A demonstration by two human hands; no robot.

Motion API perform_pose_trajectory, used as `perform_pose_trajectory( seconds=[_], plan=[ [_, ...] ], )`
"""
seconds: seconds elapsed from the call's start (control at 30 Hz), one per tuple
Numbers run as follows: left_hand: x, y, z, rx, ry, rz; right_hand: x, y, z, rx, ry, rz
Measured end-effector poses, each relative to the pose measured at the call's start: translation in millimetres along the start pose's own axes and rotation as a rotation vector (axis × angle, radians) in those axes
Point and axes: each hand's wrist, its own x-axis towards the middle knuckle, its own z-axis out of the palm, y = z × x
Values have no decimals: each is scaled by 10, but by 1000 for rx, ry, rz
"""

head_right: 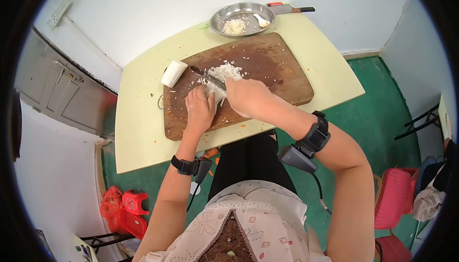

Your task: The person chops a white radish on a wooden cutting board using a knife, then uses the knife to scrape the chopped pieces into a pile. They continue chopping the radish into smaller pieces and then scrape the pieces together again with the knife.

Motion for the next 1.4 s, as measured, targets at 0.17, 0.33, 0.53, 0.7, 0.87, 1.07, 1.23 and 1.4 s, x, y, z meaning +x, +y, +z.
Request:
perform_pose_trajectory(
  seconds=[0.17,0.33,0.53,0.7,0.87,1.07,1.23,1.4],
  plan=[
    [6,11,28,93,22,59,-89,-46,-59,120,-120,80],
    [26,10,24,107,-5,72,-17,46,108,140,-128,81],
    [20,27,0,80,-42,55,269,64,216,153,-116,83],
    [11,29,21,32,39,-2,291,119,43,301,-219,276],
    [-20,3,5,-65,93,25,35,14,-34,93,-32,87],
    [2,23,11,58,77,104,-126,-55,-93,140,-142,115],
    [19,31,13,95,29,111,-82,13,72,123,-132,95],
    [32,11,25,92,8,117,107,16,155,154,-130,54]
  ],
)
